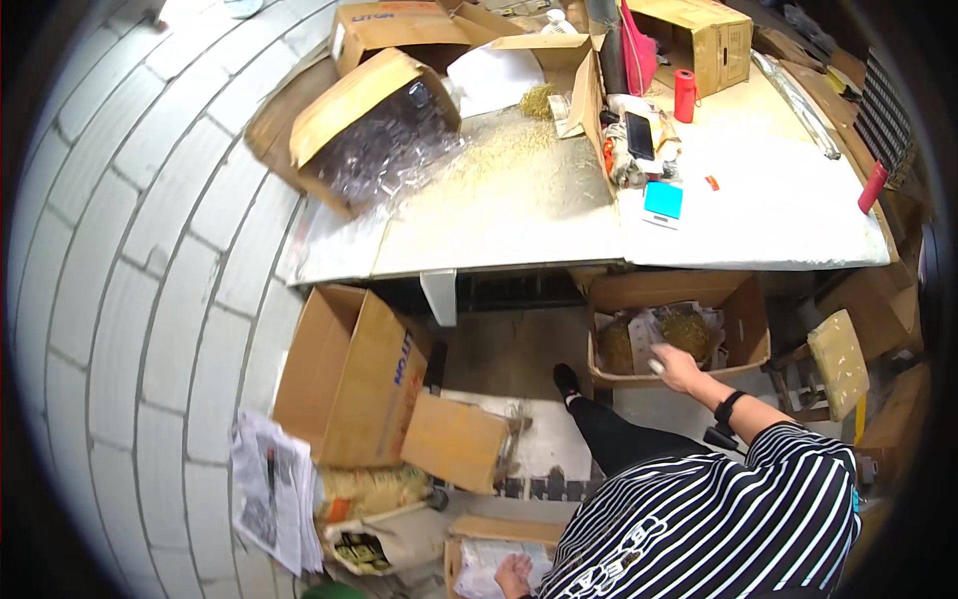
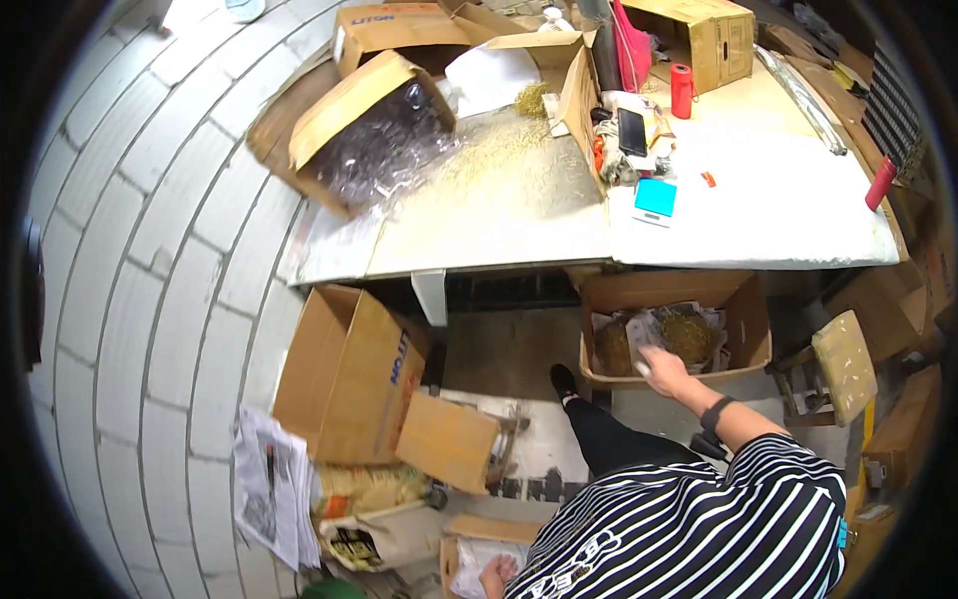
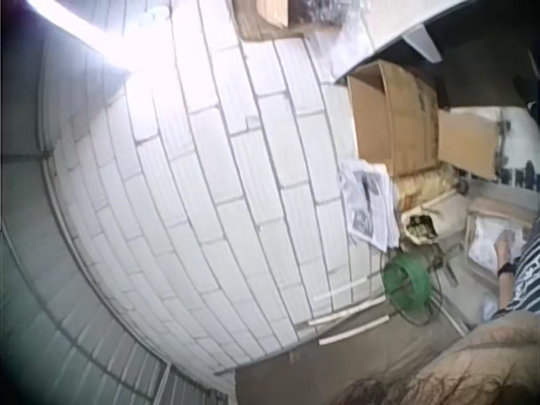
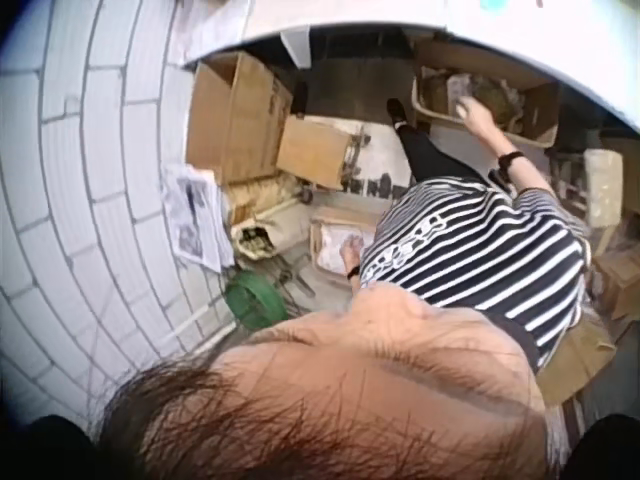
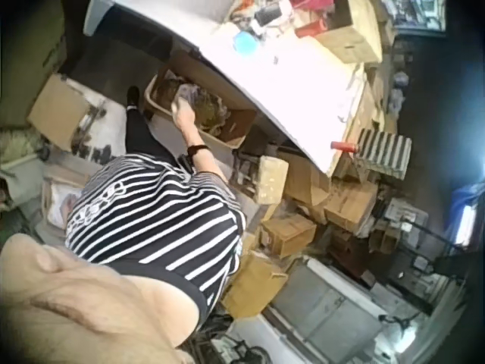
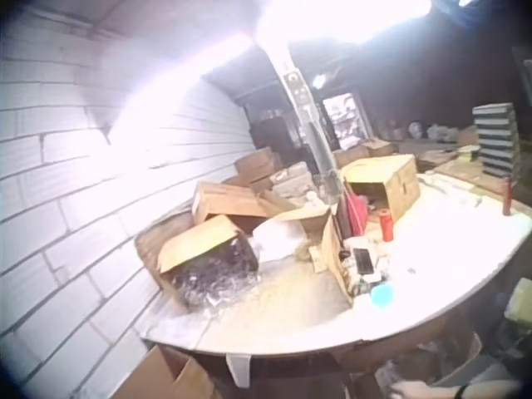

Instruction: The person operates a machine to cut green plastic strips from a roll and places them into a cardboard box. They then move to a table to scoop small yellow pins from a pile into clear plastic bags and place the filled bags into a box.

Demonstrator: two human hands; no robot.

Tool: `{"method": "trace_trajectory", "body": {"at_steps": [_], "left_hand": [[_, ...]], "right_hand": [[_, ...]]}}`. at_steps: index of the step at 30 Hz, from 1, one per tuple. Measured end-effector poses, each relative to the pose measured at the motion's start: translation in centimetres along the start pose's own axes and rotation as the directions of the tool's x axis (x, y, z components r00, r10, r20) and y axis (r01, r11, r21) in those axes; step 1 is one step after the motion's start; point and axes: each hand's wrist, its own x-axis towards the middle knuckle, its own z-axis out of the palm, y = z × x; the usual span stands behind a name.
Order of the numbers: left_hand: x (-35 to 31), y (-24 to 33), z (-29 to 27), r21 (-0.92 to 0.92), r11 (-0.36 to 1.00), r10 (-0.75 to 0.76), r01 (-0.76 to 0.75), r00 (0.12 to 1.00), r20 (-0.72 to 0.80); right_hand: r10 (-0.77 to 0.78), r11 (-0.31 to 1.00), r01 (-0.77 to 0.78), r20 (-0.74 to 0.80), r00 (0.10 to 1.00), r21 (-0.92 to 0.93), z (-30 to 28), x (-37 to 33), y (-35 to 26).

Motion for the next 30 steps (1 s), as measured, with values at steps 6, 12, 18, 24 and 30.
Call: {"method": "trace_trajectory", "body": {"at_steps": [6,12,18,24,30], "left_hand": [[6.7,9.8,10.7,0.168,0.975,-0.169,0.145,0.976,0.135],[13.0,22.7,17.0,0.312,0.938,-0.226,0.151,0.950,0.217],[19.0,30.1,25.8,0.397,0.897,-0.279,0.194,0.945,0.169],[19.3,39.8,29.7,0.425,0.897,-0.229,0.117,0.948,0.221],[18.4,56.3,45.9,0.545,0.788,0.096,-0.286,0.932,0.349]], "right_hand": [[-0.147,0.989,0.124,-0.490,0.859,-0.079,-0.6,30.3,-5.4],[0.255,0.920,-0.375,-0.546,0.798,-0.117,-3.3,52.9,-0.2],[0.363,0.807,-0.560,-0.589,0.722,-0.188,-6.7,59.9,5.7],[0.195,0.867,-0.390,-0.509,0.839,-0.311,-4.8,56.9,4.5],[0.083,0.857,-0.324,-0.512,0.855,-0.402,-2.0,47.1,1.9]]}}
